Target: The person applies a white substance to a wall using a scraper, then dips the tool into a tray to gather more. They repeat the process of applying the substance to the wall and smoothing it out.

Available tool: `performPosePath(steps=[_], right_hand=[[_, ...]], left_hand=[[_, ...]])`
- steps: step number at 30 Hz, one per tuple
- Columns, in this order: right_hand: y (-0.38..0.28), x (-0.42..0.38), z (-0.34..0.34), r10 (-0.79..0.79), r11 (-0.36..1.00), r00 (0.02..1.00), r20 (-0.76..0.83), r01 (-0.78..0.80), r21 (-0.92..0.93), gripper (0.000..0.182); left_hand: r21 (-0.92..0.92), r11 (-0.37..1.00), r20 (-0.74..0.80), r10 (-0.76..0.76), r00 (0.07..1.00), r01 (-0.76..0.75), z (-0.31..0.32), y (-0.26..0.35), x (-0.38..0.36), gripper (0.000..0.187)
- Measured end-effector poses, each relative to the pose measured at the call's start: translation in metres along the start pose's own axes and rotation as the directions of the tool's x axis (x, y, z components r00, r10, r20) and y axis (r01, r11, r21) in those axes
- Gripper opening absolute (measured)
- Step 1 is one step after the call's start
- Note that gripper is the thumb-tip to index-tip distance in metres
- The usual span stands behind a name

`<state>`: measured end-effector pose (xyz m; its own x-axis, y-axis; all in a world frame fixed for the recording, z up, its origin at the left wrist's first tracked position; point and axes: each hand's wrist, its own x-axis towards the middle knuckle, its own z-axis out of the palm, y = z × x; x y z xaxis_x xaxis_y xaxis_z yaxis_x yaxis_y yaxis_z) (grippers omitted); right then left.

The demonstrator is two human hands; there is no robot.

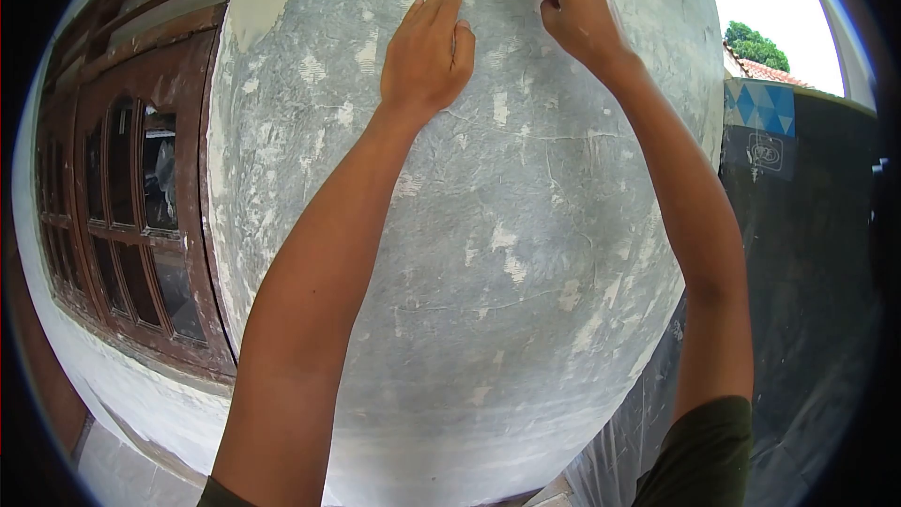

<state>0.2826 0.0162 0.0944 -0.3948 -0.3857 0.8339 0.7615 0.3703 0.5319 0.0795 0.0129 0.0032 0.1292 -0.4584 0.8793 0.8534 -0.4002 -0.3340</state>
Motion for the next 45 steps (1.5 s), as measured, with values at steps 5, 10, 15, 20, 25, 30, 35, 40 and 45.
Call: performPosePath(steps=[5,10,15,20,25,30,35,40,45], right_hand=[[0.037,0.046,0.012,0.154,0.988,0.984,-0.093,-0.152,0.031,0.031],[0.025,0.016,0.026,0.057,0.988,0.996,0.063,-0.047,-0.150,0.014],[-0.023,-0.004,0.000,0.054,0.998,0.996,0.065,-0.055,0.013,0.014],[0.003,0.049,0.003,0.194,0.976,0.978,-0.073,-0.185,0.119,0.027],[0.010,0.026,0.033,0.100,0.979,0.993,0.064,-0.086,-0.185,0.016],[-0.045,0.009,-0.009,0.076,0.995,0.995,0.059,-0.080,0.062,0.014],[-0.007,0.056,0.019,0.271,0.957,0.958,-0.095,-0.257,0.133,0.047],[-0.005,0.029,0.034,-0.009,0.977,0.998,0.068,0.023,-0.214,0.013],[-0.023,0.010,-0.004,0.034,0.994,0.999,0.004,-0.034,0.108,0.015]], left_hand=[[0.021,1.000,0.002,-0.004,1.000,0.004,0.001,0.000,-0.002,0.040],[-0.005,0.999,0.031,-0.035,0.999,0.036,-0.001,0.000,-0.002,0.043],[-0.003,0.999,0.030,-0.034,0.999,0.034,-0.001,0.002,-0.001,0.043],[0.020,0.999,0.029,-0.027,0.999,0.026,0.001,-0.001,-0.002,0.042],[-0.004,0.999,0.034,-0.042,0.999,0.042,0.000,-0.001,-0.002,0.043],[-0.001,0.999,0.021,-0.035,0.999,0.036,0.000,0.001,-0.001,0.042],[-0.003,0.999,0.029,-0.032,0.999,0.032,0.000,-0.001,-0.003,0.043],[-0.014,0.999,0.028,-0.037,0.999,0.037,-0.001,0.000,-0.002,0.042],[-0.010,0.999,0.013,-0.035,0.999,0.035,-0.001,0.001,-0.001,0.041]])
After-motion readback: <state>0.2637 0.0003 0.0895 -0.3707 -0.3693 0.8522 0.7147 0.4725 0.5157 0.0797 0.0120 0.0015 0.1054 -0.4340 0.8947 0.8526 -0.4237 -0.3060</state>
